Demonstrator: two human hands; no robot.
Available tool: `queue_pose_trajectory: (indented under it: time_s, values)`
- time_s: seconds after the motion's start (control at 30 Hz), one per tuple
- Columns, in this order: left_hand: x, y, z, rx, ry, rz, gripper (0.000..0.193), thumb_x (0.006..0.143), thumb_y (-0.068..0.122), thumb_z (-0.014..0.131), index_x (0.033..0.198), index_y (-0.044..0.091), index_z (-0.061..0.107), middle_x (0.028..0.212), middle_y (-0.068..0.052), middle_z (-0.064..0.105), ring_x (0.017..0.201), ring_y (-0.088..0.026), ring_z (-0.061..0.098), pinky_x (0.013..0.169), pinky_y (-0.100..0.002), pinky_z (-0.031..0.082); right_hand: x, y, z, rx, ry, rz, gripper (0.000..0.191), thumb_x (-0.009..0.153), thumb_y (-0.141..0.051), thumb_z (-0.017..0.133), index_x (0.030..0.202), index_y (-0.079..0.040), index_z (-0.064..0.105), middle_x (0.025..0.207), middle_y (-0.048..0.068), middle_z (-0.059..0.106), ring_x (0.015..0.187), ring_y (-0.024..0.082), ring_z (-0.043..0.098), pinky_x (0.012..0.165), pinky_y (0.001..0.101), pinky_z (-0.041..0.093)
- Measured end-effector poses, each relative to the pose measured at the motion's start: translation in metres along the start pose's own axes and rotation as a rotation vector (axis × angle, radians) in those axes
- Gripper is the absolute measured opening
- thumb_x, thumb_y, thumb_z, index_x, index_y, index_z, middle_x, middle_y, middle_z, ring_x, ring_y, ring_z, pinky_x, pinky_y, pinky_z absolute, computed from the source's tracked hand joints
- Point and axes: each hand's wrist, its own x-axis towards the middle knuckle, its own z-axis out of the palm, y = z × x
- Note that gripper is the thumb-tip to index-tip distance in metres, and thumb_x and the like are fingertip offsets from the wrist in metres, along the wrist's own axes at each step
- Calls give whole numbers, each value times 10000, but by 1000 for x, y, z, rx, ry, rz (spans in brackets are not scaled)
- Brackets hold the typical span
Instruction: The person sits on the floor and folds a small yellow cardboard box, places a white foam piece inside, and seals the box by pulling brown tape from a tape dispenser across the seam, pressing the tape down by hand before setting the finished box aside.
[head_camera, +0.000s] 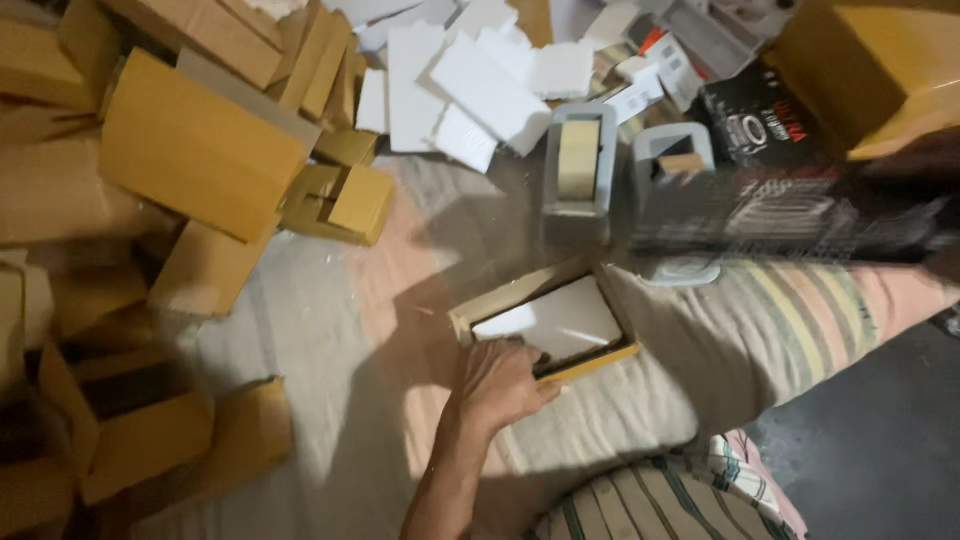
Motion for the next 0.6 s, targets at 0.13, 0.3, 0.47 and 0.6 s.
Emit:
queue_pose_trajectory:
  time_s: [0.13, 0.3, 0.47, 0.6]
  values:
    - [-6, -4, 10, 79, 28, 26, 448, 794, 454, 796, 882, 15, 780, 950, -200, 727, 926, -369, 694, 845, -481, 528, 33, -58, 33, 113, -270, -162, 879, 494, -338, 916, 1289, -82, 644, 1291, 186, 554, 1255, 369, 554, 1039, 493, 470]
    - [-30, -1, 29, 175, 181, 69, 408, 792, 400, 823, 842, -2, 771, 863, -187, 720, 869, -322, 691, 913, -475, 512, 71, -99, 71, 258, -533, -4, 875, 467, -204, 920, 1297, -126, 655, 1306, 129, 525, 1269, 316, 548, 1050, 479, 473]
    - [-67, -22, 36, 185, 556, 222, 347, 809, 348, 823, 855, 20, 719, 842, -124, 653, 924, -287, 618, 1012, -489, 464, 99, -129, 106, 276, -538, -127, 918, 467, -258, 973, 1303, -113, 625, 1441, 164, 454, 1375, 386, 469, 1003, 473, 450]
    - [-74, -36, 40, 69, 722, 287, 388, 850, 377, 849, 820, 57, 631, 850, -107, 579, 948, -299, 586, 1063, -496, 456, 104, -144, 143, 306, -529, -201, 986, 440, -244, 945, 1353, -85, 606, 1448, 198, 425, 1357, 402, 436, 1029, 466, 430]
